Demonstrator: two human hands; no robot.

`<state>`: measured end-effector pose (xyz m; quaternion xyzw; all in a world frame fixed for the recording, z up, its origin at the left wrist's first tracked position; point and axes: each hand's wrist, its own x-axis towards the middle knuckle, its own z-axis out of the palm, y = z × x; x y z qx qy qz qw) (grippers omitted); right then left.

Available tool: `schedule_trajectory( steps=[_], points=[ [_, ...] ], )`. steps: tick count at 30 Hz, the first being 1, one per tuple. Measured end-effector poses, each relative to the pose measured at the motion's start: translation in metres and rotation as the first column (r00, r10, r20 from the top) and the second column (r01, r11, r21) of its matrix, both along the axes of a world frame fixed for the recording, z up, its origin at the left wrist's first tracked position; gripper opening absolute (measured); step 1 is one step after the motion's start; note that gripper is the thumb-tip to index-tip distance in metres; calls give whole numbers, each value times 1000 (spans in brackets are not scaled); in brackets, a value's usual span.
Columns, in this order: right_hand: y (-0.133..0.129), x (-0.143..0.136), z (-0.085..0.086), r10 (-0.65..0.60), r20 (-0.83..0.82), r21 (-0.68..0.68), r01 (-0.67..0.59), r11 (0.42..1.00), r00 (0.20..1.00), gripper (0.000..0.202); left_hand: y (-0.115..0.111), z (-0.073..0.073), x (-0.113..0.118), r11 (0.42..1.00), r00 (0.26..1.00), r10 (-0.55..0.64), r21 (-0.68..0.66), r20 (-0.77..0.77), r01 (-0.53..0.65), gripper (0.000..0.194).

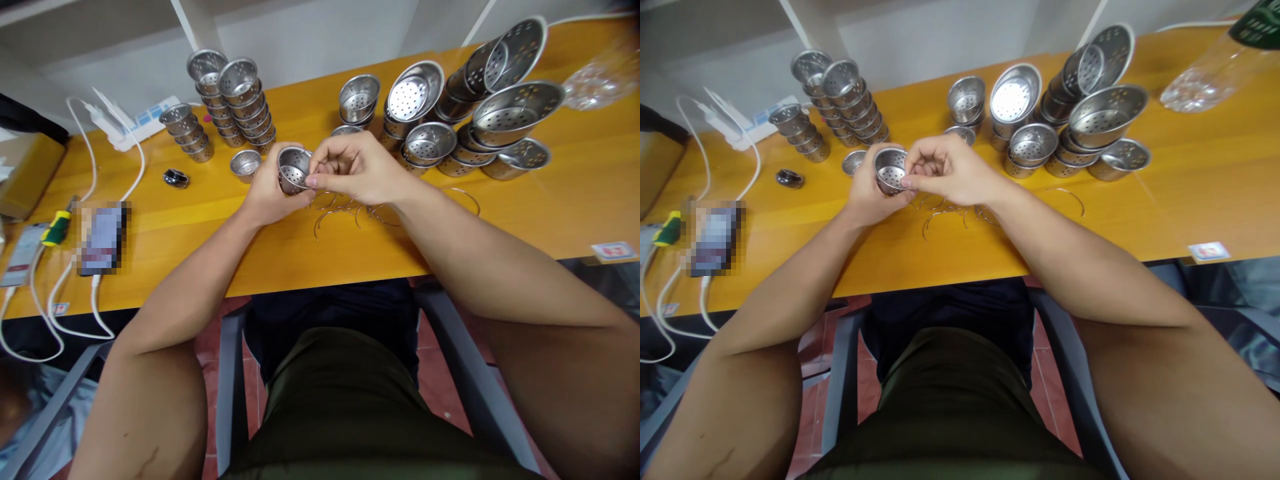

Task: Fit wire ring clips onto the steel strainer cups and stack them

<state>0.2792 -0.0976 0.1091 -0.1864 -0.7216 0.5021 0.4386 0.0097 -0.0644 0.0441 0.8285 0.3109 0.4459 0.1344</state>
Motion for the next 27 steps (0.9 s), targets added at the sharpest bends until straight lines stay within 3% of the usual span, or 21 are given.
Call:
schedule_trajectory(
  steps=[17,22,27],
  points=[
    [-3,4,3,49,17,-33,-49,998,999,62,1,0,2,992,992,-123,31,13,123,98],
    [-2,6,0,-178,-22,58,179,982,984,70,2,0,4,999,999,15,-51,36,-13,102],
    [-7,9,5,-325,98,240,295,925,941,48,9,0,2,994,995,85,-79,61,-80,97]
  ],
)
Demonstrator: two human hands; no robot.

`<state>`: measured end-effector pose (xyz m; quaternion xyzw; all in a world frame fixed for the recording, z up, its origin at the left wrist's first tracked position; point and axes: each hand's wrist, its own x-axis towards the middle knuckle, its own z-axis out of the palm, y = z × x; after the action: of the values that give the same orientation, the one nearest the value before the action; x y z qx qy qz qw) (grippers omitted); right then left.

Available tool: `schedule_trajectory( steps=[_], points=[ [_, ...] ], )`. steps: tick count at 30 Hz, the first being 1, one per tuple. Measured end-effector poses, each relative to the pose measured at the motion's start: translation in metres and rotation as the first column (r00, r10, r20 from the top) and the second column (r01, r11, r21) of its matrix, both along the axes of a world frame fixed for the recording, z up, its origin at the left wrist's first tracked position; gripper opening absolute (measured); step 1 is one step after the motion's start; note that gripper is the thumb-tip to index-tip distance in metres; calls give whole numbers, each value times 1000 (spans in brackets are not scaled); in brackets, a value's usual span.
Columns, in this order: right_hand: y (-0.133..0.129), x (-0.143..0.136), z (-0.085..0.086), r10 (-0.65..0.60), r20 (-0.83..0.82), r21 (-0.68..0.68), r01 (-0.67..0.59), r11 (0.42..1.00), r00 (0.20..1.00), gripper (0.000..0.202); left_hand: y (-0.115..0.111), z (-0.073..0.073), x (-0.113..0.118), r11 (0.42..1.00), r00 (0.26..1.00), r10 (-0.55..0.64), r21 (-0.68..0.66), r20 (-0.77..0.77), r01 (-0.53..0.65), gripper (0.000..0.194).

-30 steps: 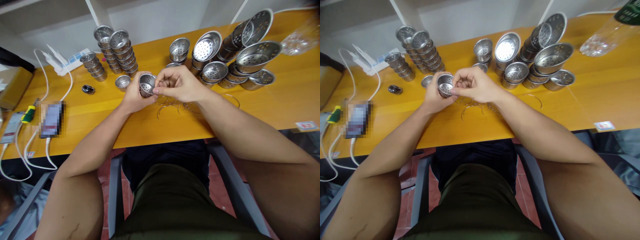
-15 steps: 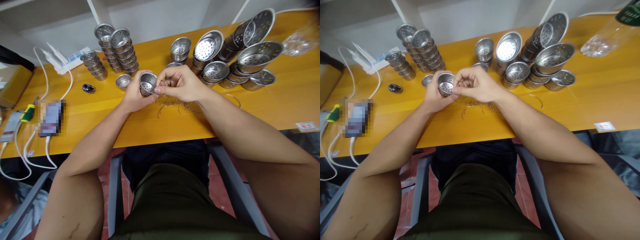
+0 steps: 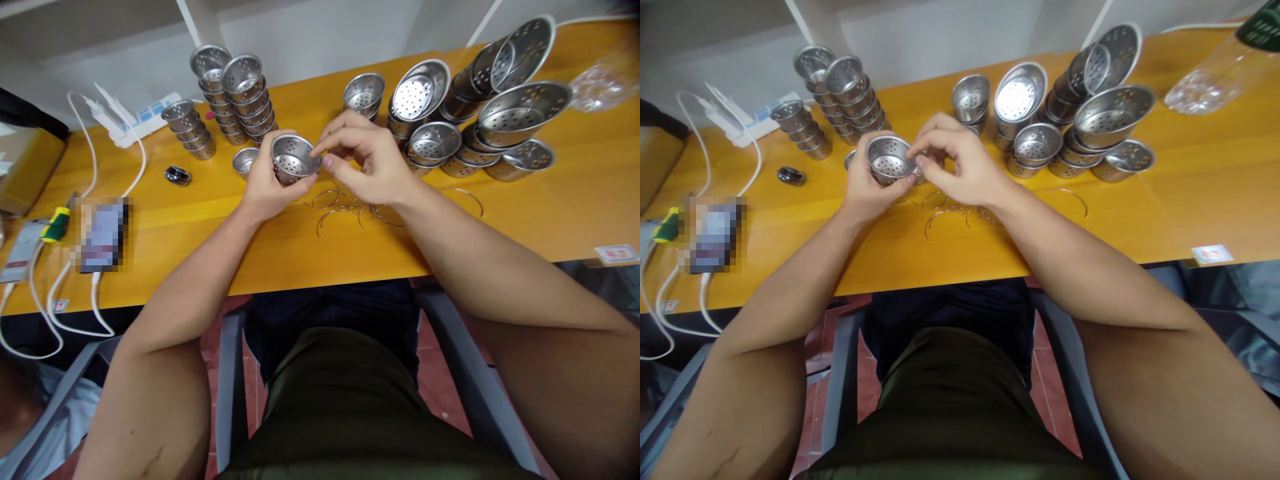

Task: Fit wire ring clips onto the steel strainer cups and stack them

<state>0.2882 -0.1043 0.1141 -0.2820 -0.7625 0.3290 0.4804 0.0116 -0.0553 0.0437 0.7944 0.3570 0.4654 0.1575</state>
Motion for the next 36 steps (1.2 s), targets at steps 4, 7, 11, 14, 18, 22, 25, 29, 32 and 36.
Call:
schedule_trajectory(
  steps=[4,7,11,14,18,22,25,29,32,36],
  points=[
    [0,0,-3,35,102,48,-40,998,994,45,-2,-3,-1,999,1000,-9,36,-12,10,105],
    [3,-2,-11,68,153,88,-83,993,986,48,-6,-4,0,999,999,-43,30,-17,43,112],
    [6,-4,-21,86,168,167,-114,979,982,51,-9,-2,4,999,999,-38,18,-25,38,118],
    [7,-3,-23,40,172,197,-74,978,984,53,-10,0,7,999,999,-30,21,-18,31,119],
    [4,-2,-20,-14,176,204,-23,979,984,57,-13,1,9,997,997,-80,16,-12,80,119],
    [4,3,-17,4,183,196,-41,980,983,53,-13,2,6,995,995,-102,14,-5,102,122],
    [7,7,-14,-5,204,205,-38,978,979,59,-12,3,5,997,997,-77,9,-28,78,122],
    [11,9,-16,11,199,179,-47,983,980,73,-10,3,5,998,998,-60,6,-34,61,123],
    [12,7,-22,38,173,167,-67,984,984,101,-6,0,3,996,996,-89,16,-28,89,131],
    [9,8,-18,3,213,203,-48,978,977,109,-4,-1,2,983,982,-181,23,-45,182,135]
  ],
)
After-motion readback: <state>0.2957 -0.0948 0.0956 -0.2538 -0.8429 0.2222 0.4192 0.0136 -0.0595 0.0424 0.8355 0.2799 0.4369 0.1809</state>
